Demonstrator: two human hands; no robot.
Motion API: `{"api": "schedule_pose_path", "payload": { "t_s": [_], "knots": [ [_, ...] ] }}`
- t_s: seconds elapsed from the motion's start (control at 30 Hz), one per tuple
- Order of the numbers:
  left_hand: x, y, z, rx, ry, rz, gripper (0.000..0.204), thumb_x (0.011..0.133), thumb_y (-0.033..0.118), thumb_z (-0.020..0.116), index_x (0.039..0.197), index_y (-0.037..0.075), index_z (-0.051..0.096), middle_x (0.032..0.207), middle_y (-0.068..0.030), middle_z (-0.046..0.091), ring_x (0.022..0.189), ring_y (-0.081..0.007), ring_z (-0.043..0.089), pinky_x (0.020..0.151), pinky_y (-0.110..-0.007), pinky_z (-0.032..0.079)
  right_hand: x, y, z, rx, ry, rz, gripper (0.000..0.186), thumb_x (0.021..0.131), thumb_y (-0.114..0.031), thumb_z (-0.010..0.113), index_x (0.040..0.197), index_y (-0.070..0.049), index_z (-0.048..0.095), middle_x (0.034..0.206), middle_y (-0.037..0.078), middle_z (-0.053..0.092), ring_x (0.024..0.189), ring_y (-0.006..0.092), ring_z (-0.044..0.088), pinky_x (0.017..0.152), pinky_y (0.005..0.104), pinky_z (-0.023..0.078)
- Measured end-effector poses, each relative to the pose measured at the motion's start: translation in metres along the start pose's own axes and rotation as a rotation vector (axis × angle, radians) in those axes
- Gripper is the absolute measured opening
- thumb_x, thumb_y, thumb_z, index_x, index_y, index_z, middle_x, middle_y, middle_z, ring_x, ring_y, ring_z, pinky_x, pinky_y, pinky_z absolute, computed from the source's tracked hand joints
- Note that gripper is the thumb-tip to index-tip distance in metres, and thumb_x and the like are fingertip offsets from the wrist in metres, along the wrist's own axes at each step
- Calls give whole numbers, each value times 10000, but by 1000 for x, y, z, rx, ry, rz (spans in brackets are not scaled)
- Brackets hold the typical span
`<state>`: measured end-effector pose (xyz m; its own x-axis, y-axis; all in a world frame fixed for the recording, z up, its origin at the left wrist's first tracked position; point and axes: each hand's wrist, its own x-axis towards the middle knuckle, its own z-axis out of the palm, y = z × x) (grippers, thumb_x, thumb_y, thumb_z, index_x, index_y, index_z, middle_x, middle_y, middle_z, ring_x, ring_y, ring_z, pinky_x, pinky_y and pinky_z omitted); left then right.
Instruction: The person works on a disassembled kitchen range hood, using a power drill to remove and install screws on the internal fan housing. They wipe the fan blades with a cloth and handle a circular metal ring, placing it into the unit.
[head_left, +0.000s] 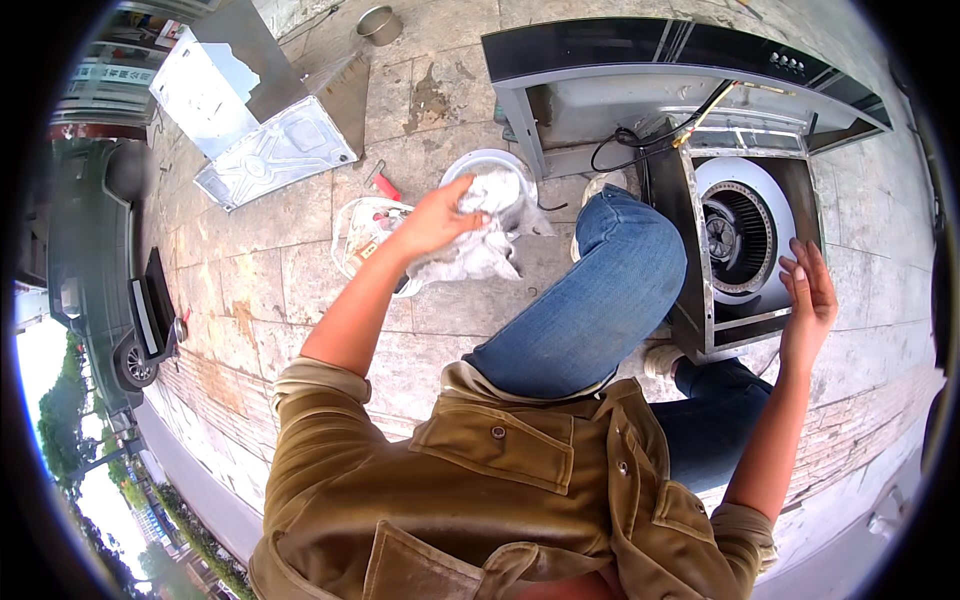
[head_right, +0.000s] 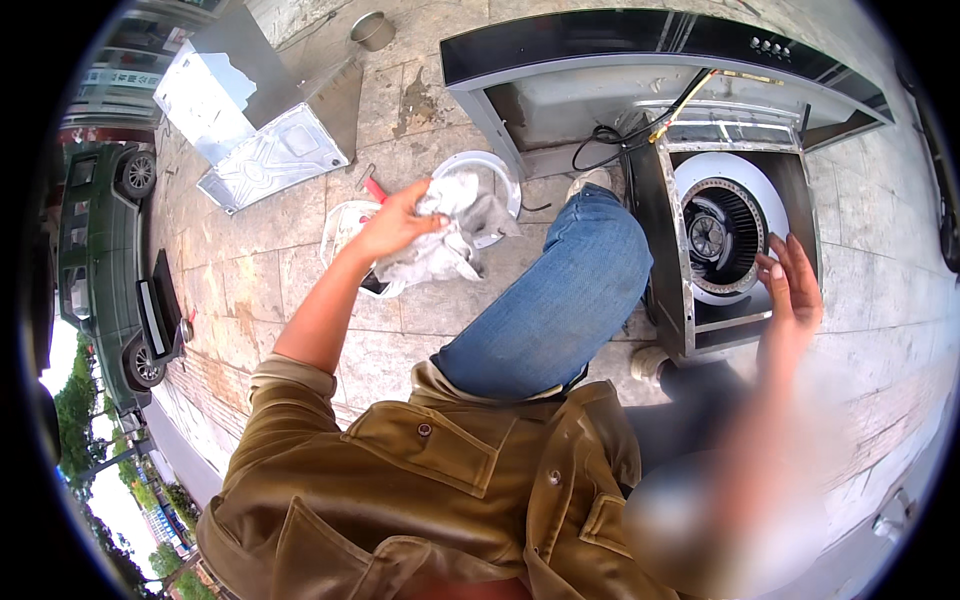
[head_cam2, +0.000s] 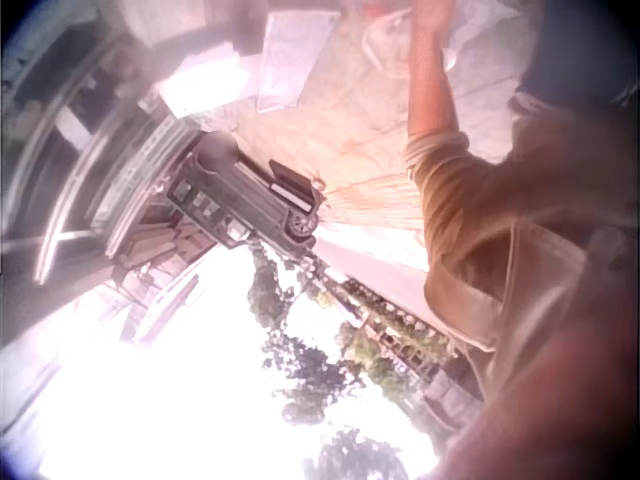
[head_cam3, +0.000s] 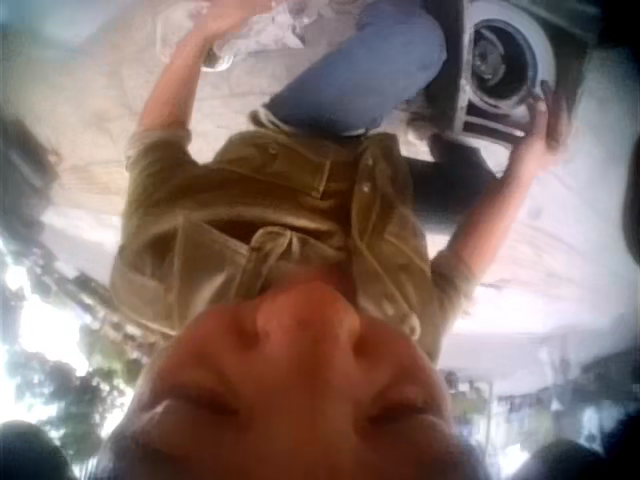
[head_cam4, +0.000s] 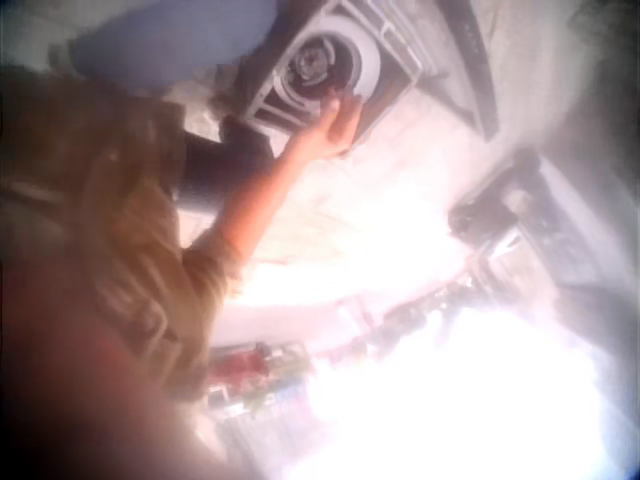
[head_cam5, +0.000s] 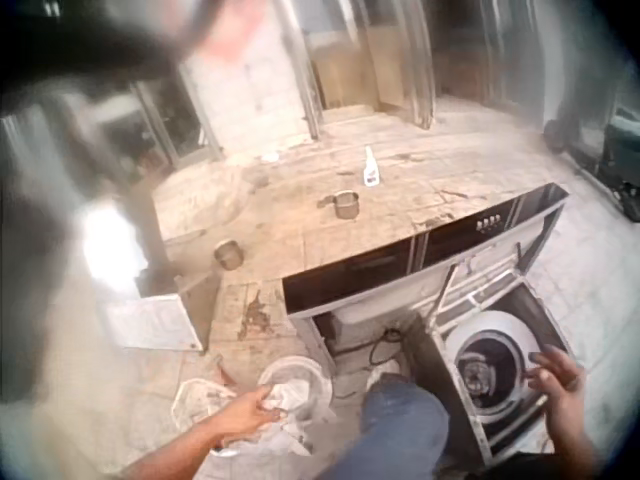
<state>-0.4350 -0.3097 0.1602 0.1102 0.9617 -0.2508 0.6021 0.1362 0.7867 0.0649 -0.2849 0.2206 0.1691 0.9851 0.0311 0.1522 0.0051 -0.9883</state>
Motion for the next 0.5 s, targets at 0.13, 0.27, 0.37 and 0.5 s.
{"api": "schedule_pose_path", "payload": {
  "t_s": [0.13,0.27,0.37,0.5],
  "knots": [
    [-16,-116,101,372,-419,-301,661,754,356,728,1275,41,468,1196,-221,540,1123,-336,529,921,-376,436,-29,36,-44,-132,103,79,439,908,-135,551,1306,17,445,1217,160,569,1011,215,598,873,305,470],
    [6,-183,148,397,-266,-236,606,735,340,720,1230,70,499,1207,-198,518,1091,-369,533,906,-427,448,-44,40,-58,-212,224,153,443,930,-166,519,1336,-19,421,1229,140,567,1025,209,588,899,318,456],
    [52,-220,167,433,-179,-250,560,728,279,712,1192,50,495,1177,-190,537,1052,-384,544,894,-446,455,-51,28,-44,-293,336,217,438,934,-185,510,1332,-22,429,1238,135,564,1042,208,576,913,329,445],
    [105,-261,198,563,-258,-317,560,732,286,718,1164,19,480,1168,-206,525,1076,-374,535,878,-447,473,-66,43,-71,-230,464,254,434,922,-149,524,1325,-15,435,1218,141,576,1000,194,592,892,313,456]
  ]
}}
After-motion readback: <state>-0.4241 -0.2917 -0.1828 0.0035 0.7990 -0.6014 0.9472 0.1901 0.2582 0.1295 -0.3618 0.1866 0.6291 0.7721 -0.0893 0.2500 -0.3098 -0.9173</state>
